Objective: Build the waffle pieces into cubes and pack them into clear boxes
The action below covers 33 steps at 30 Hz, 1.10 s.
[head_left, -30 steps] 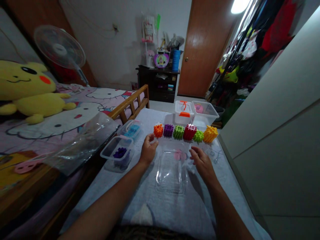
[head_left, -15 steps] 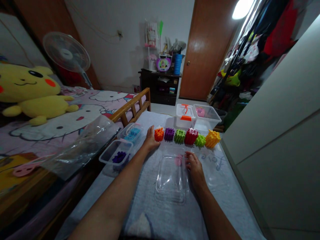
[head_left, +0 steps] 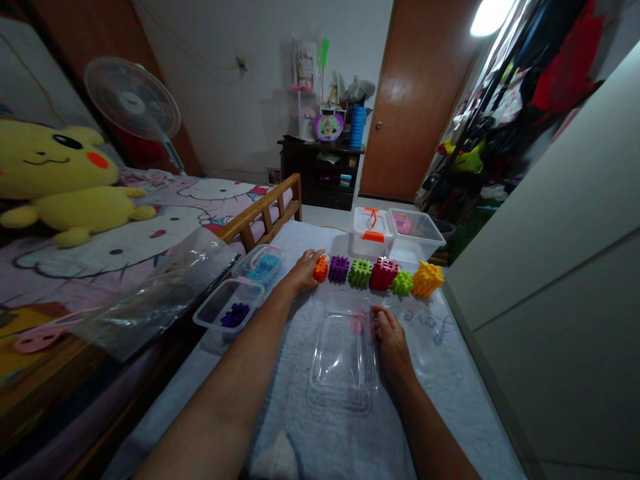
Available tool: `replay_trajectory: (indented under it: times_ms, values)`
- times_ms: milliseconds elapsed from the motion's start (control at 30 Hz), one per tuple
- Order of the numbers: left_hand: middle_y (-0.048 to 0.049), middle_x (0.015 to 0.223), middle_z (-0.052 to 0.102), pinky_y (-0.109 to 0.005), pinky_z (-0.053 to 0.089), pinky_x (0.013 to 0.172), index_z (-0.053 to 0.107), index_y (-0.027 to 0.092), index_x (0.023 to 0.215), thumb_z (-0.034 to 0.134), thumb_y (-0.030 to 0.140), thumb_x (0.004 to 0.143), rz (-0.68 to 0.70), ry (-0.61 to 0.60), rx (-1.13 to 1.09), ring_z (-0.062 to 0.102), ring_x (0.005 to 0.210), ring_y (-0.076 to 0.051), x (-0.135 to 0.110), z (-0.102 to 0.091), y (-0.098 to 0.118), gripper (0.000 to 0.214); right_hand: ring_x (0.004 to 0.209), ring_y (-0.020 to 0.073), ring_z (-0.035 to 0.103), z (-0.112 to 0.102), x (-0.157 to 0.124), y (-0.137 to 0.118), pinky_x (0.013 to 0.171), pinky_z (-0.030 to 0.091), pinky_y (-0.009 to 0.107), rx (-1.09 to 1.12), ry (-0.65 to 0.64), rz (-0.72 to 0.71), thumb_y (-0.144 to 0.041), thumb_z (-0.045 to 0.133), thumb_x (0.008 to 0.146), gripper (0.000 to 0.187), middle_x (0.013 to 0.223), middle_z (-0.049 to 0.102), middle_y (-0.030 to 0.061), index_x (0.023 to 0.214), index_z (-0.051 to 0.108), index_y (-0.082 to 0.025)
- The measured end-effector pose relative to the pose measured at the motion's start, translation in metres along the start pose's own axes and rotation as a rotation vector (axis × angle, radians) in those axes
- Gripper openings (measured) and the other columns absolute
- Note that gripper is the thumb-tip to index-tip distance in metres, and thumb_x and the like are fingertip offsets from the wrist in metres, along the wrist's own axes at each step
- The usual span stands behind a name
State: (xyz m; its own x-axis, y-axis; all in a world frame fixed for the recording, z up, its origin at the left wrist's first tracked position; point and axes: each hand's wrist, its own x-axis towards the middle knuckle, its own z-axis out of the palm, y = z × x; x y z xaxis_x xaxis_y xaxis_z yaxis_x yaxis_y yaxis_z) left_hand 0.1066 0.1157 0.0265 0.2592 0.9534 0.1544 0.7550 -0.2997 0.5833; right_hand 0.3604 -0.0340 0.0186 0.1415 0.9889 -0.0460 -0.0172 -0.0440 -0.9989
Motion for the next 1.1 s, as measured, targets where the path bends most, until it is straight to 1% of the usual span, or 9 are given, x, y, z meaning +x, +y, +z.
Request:
replay_trajectory:
  times_ms: [133,300,467,567,700,800,933,1000,1100]
  values:
    - [-0.012,0.143,0.041,-0.037,0.037,0.114,0.04,0.023,0.143,0.067,0.002,0.059,-0.016,-0.066,0.086,0.046,0.134,-0.028,0.004,-0.004,0.006,0.091,0.063,0.015,0.053,-0.001,0.0,0.0,0.059,0.041,0.027,-0.024,-0.005,-0.005,-0.059,0.055,0.087,0.045,0.07,0.058,-0.0014,0.106,0.065,-0.02]
    - [-0.0099,0.129,0.052,-0.033,0.049,0.098,0.042,0.025,0.139,0.07,0.009,0.064,-0.06,-0.114,0.17,0.058,0.118,-0.026,0.005,-0.009,0.015,0.081,0.061,0.0142,0.051,0.0,-0.002,-0.004,0.058,0.041,0.027,-0.013,-0.006,-0.003,-0.058,0.058,0.085,0.044,0.07,0.058,-0.002,0.105,0.066,-0.02]
    - [-0.0119,0.133,0.05,-0.032,0.048,0.097,0.033,0.023,0.147,0.072,0.019,0.07,-0.086,-0.144,0.23,0.059,0.116,-0.026,0.006,-0.009,0.018,0.087,0.068,0.016,0.055,0.002,-0.005,-0.009,0.063,0.045,0.028,0.014,-0.01,-0.026,-0.055,0.062,0.081,0.042,0.08,0.063,0.0005,0.105,0.066,-0.02]
    - [-0.0104,0.131,0.051,-0.031,0.048,0.097,0.036,0.024,0.146,0.074,0.022,0.07,-0.089,-0.149,0.232,0.059,0.116,-0.026,0.007,-0.01,0.019,0.085,0.075,0.0182,0.059,0.002,-0.006,-0.011,0.066,0.046,0.03,-0.009,-0.011,-0.04,-0.054,0.063,0.08,0.042,0.09,0.067,0.0031,0.104,0.066,-0.02]
    - [-0.0091,0.131,0.052,-0.03,0.048,0.096,0.04,0.027,0.143,0.073,0.024,0.07,-0.098,-0.144,0.246,0.06,0.115,-0.026,0.005,-0.011,0.021,0.08,0.082,0.0206,0.06,0.001,-0.005,-0.009,0.068,0.046,0.031,-0.038,-0.019,-0.033,-0.055,0.062,0.08,0.043,0.097,0.068,0.0048,0.107,0.066,-0.021]
    - [-0.0099,0.136,0.05,-0.032,0.048,0.096,0.036,0.028,0.145,0.072,0.022,0.068,-0.101,-0.15,0.266,0.058,0.119,-0.027,0.002,-0.012,0.021,0.085,0.083,0.0209,0.061,0.001,-0.005,-0.008,0.07,0.047,0.032,-0.042,-0.017,-0.035,-0.054,0.062,0.081,0.042,0.097,0.069,0.0047,0.107,0.066,-0.021]
    - [-0.0117,0.145,0.041,-0.034,0.045,0.103,0.03,0.028,0.148,0.077,0.024,0.06,-0.118,-0.17,0.294,0.049,0.13,-0.029,-0.001,-0.016,0.022,0.1,0.082,0.0209,0.061,0.002,-0.005,-0.01,0.071,0.047,0.032,-0.034,-0.015,-0.035,-0.053,0.062,0.081,0.041,0.095,0.069,0.0043,0.106,0.065,-0.02]
    - [-0.0125,0.15,0.036,-0.035,0.042,0.107,0.029,0.027,0.149,0.079,0.025,0.057,-0.125,-0.167,0.309,0.044,0.135,-0.031,-0.001,-0.019,0.026,0.105,0.082,0.021,0.06,0.002,-0.005,-0.01,0.072,0.047,0.032,-0.037,-0.018,-0.036,-0.053,0.062,0.081,0.041,0.095,0.069,0.0041,0.106,0.065,-0.02]
    - [-0.0143,0.154,0.03,-0.037,0.036,0.111,0.027,0.025,0.15,0.08,0.025,0.056,-0.129,-0.159,0.353,0.035,0.141,-0.033,0.001,-0.022,0.034,0.108,0.083,0.0212,0.06,0.001,-0.005,-0.011,0.074,0.047,0.033,-0.06,-0.025,-0.048,-0.052,0.061,0.082,0.039,0.095,0.069,0.0039,0.105,0.066,-0.02]
